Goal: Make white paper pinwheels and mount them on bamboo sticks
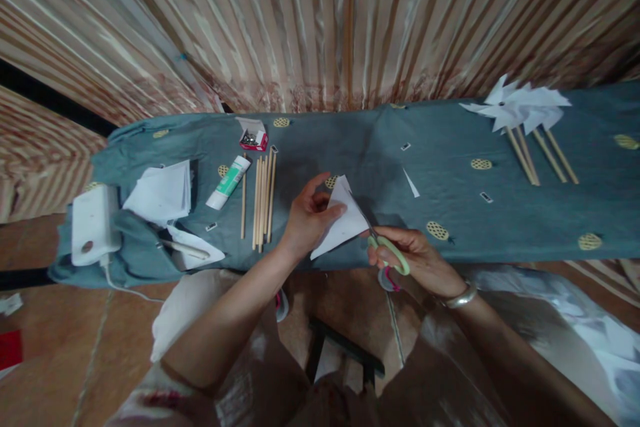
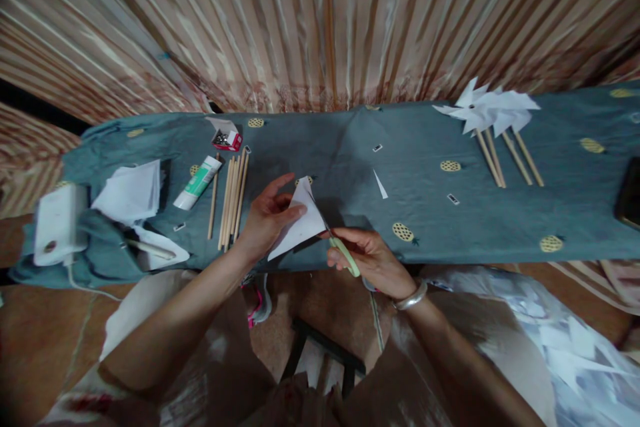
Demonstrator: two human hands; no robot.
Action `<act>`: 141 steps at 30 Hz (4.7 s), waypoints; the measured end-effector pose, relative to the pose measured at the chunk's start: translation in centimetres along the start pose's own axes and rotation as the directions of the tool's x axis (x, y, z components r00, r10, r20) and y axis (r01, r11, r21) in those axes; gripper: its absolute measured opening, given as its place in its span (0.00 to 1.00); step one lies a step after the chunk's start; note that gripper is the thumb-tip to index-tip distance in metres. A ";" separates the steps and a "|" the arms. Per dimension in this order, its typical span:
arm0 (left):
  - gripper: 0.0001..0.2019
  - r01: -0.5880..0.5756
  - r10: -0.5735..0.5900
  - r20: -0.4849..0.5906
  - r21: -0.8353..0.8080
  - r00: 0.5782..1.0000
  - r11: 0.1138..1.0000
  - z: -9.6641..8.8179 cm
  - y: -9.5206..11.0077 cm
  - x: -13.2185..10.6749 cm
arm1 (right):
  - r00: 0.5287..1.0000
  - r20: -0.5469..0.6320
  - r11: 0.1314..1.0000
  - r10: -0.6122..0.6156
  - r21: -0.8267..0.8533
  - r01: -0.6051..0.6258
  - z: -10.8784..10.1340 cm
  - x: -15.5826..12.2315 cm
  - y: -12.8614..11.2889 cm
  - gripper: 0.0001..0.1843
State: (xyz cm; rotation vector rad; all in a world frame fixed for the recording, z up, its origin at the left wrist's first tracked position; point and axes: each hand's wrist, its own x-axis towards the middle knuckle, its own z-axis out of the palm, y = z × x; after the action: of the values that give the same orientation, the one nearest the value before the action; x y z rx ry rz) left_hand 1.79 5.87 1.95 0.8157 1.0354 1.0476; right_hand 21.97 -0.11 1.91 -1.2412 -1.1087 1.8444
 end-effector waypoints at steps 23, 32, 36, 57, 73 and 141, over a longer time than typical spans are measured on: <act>0.37 0.033 -0.033 0.046 0.006 0.998 0.999 0.5 -0.4 -0.4 | 1.000 -0.013 0.997 -0.028 0.066 0.029 0.5 -0.2 0.4 0.22; 0.39 0.090 -0.094 0.082 0.053 0.992 0.995 0.8 -0.2 -1.1 | 0.999 -0.033 0.995 -0.014 0.095 0.017 0.3 -0.3 0.3 0.24; 0.39 0.103 -0.106 0.080 0.051 0.991 0.993 0.9 -0.2 -1.2 | 0.998 -0.027 0.996 -0.050 0.067 0.051 0.4 -0.2 0.8 0.23; 0.37 0.161 -0.162 0.124 0.019 0.979 0.987 1.9 -0.9 -0.9 | 0.997 -0.061 0.996 -0.043 0.080 0.047 0.1 -0.6 0.4 0.21; 0.32 0.159 -0.158 0.029 -0.041 0.987 0.986 2.3 -2.4 0.2 | 0.942 -0.317 0.991 -0.108 -0.104 0.079 -2.5 -1.0 -0.4 0.23; 0.07 0.072 -0.170 -0.167 -0.474 0.971 0.878 0.6 2.7 -0.3 | 0.992 -0.107 0.998 -0.065 -0.017 0.064 7.0 6.1 -1.8 0.23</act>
State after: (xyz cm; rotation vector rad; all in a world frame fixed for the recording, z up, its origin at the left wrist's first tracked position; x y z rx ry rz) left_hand 1.50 6.38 4.64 0.2497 0.9359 1.2249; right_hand 13.37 3.83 2.47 -1.2823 -1.0909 1.7043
